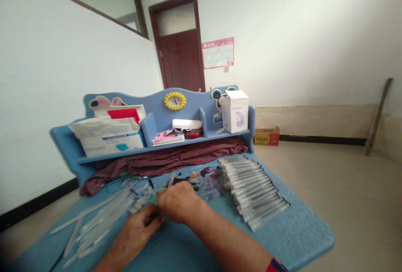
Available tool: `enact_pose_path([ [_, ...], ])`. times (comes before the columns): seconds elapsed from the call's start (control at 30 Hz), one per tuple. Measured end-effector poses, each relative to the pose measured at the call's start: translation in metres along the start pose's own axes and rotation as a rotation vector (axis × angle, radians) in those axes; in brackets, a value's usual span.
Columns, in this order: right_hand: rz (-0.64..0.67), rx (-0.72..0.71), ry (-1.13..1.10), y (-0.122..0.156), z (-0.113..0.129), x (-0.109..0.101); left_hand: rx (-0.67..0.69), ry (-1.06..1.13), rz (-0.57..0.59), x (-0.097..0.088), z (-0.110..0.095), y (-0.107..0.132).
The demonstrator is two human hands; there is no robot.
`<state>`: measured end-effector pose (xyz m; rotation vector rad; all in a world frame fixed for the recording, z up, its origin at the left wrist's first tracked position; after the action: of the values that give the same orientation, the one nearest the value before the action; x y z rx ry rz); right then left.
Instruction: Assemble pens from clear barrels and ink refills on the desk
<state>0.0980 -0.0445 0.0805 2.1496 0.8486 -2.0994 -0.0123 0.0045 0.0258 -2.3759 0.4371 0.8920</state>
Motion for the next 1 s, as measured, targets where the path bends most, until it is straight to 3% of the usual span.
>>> enact_pose_path([
  [0.13,0.043,0.163,0.076,0.008,-0.029,-0.023,-0.061,0.003,0.125,0.003,0.0,0.003],
  [0.33,0.116,0.408,0.206,0.058,-0.102,-0.06,-0.031,-0.089,0.14,0.002,-0.003,0.005],
  [0.5,0.237,0.594,0.217,0.109,-0.149,-0.057,-0.001,-0.135,0.139,0.001,-0.008,0.005],
  [0.67,0.277,0.608,0.171,0.128,-0.161,-0.044,-0.007,-0.127,0.123,0.0,-0.01,0.006],
  [1.0,0.276,0.623,0.116,0.131,-0.165,-0.034,-0.032,-0.097,0.112,0.001,-0.006,0.007],
])
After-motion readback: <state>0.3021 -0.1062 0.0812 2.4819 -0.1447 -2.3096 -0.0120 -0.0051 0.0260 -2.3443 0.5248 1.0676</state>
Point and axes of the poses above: each hand's wrist, its own y-axis away from the middle knuckle, its own x-axis out of the palm, z = x × y, the point moved 4 cm from there along -y, towards the middle knuckle, and after that the axes turned 5 degrees about -z, right-handed, at the moved point
